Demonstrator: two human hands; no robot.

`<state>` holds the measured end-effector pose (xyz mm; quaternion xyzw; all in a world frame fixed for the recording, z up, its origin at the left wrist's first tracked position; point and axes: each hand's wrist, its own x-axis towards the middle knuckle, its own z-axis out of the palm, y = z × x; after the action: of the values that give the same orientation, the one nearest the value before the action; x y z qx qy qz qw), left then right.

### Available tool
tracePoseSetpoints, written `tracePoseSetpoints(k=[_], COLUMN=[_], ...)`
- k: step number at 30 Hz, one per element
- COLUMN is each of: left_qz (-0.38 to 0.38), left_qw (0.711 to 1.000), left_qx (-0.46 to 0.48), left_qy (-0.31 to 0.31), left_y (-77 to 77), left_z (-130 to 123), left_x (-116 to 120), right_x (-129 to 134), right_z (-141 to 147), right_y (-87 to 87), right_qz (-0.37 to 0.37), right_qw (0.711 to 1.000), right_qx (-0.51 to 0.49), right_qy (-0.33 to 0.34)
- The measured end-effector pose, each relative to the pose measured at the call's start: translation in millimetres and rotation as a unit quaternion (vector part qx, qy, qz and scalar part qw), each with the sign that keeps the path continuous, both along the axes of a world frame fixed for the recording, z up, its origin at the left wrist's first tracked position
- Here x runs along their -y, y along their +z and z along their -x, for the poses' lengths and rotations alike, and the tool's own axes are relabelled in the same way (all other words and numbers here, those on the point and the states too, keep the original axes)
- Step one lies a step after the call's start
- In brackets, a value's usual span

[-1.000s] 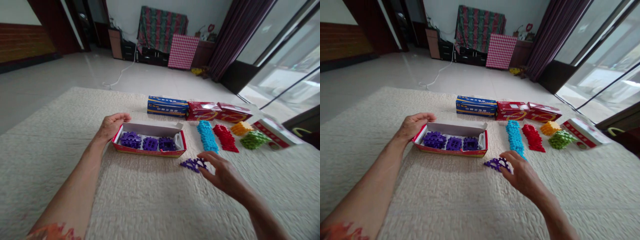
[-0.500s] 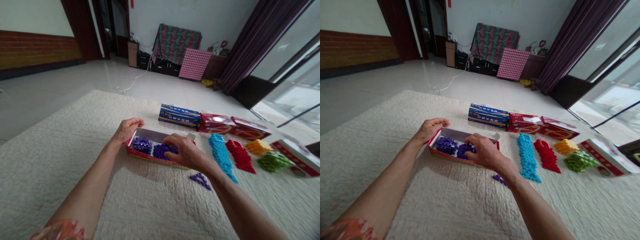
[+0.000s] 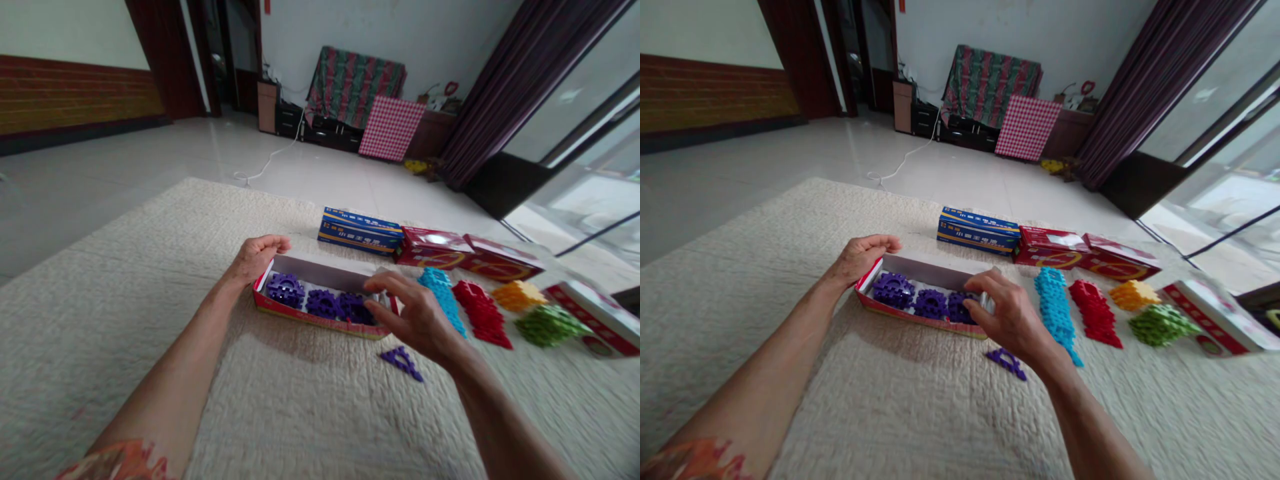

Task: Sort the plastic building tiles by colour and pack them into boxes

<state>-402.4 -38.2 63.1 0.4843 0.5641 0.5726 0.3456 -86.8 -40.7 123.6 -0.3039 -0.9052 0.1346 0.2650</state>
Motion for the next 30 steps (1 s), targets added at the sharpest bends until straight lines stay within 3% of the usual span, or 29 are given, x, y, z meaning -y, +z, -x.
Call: tracePoseSetpoints(k=[4, 8, 12, 19, 23, 26, 30], left_qz=[0.002, 0.014, 0.027, 0.031, 0.032, 0.024, 0.019], left_qw=[1.000, 1.000, 0.999, 0.999, 0.999, 0.999, 0.999], left_qx=[0.002, -0.005, 0.001, -0.014, -0.002, -0.004, -0.006], left_qy=[0.008, 0.023, 0.030, 0.027, 0.037, 0.030, 0.032], left_y=[-0.3, -2.1, -0.3, -0.9, -2.4, -4.2, -4.2], left_z=[-1, 0, -1, 0, 0, 1, 1], left_x=[0, -1, 0, 0, -2, -4, -4], right_x=[8, 23, 37, 41, 34, 23, 11], right_z=[-60, -96, -95, -81, -101, -107, -70], right_y=[-14.0, -40.2, -57.6, -62.0, -53.2, -30.6, 7.1], right_qz=[0.010, 0.094, 0.123, 0.139, 0.111, 0.053, -0.023], right_qw=[0.994, 0.981, 0.973, 0.969, 0.973, 0.981, 0.993], right_qx=[0.052, 0.138, 0.167, 0.181, 0.156, 0.113, 0.051], right_qy=[-0.096, -0.101, -0.097, -0.099, -0.125, -0.147, -0.105])
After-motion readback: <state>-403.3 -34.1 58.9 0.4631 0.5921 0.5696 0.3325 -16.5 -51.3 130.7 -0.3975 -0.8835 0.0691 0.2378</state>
